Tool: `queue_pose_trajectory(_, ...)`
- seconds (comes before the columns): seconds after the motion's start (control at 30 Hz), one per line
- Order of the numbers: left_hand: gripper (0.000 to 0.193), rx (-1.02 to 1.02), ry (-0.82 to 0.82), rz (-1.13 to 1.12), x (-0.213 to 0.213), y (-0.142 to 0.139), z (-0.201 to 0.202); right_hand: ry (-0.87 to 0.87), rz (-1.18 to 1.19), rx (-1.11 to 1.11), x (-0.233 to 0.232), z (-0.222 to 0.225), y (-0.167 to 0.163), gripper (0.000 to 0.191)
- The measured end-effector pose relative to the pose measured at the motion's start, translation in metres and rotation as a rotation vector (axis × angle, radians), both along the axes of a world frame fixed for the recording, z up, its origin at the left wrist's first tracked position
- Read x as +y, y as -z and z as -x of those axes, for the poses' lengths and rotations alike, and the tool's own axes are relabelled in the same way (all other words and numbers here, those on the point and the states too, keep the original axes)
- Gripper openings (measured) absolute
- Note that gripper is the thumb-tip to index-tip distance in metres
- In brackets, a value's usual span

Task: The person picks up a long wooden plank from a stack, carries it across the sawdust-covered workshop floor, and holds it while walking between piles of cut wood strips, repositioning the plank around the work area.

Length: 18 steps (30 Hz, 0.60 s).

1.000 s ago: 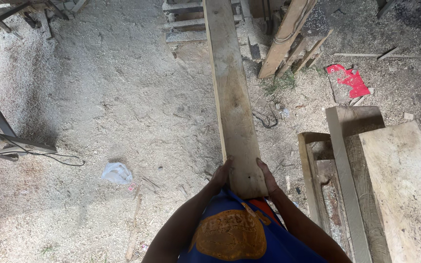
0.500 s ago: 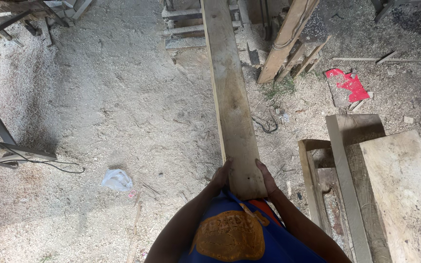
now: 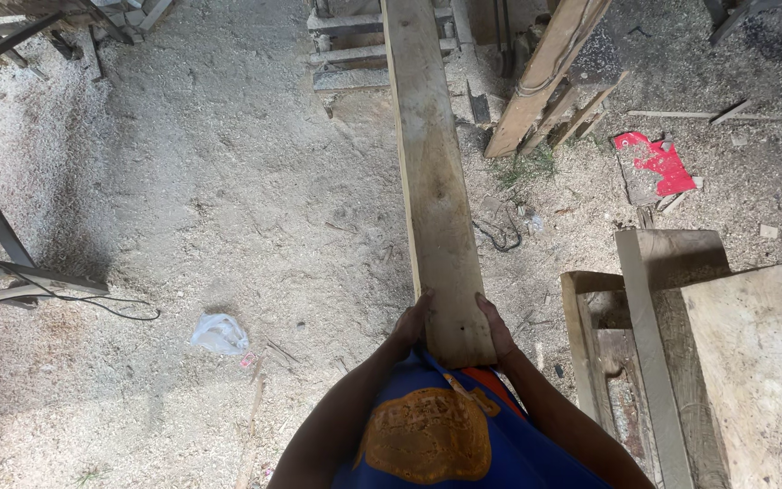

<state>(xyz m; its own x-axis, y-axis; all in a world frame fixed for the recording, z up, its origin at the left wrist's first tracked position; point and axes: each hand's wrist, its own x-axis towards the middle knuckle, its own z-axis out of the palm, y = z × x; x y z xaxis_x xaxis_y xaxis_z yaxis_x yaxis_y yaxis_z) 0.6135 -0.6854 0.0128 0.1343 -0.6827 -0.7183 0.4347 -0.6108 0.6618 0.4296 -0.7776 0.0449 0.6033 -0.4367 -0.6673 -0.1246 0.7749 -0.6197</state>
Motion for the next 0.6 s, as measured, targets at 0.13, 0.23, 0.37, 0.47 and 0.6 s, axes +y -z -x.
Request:
queue_pose_trajectory(0.13,0.09,-0.034,0.047,-0.019,-0.008,-0.002,-0.006,0.009,-0.006,-0.004,-0.006,-0.007,0.0,0.097)
queue_pose_trajectory(0.23,0.089,-0.02,0.042,-0.029,-0.013,0.001,-0.01,0.011,-0.007,0.004,-0.011,-0.01,0.001,0.098)
queue_pose_trajectory(0.37,0.09,-0.042,0.053,-0.057,-0.02,0.004,-0.016,0.013,-0.021,-0.017,-0.018,-0.016,0.004,0.099)
queue_pose_trajectory(0.47,0.09,-0.055,0.052,-0.048,-0.025,0.004,-0.02,0.015,-0.023,-0.028,-0.023,-0.02,0.004,0.1)
queue_pose_trajectory(0.6,0.088,-0.02,0.041,-0.054,-0.034,0.004,-0.028,0.013,-0.02,0.002,-0.031,-0.027,0.006,0.099)
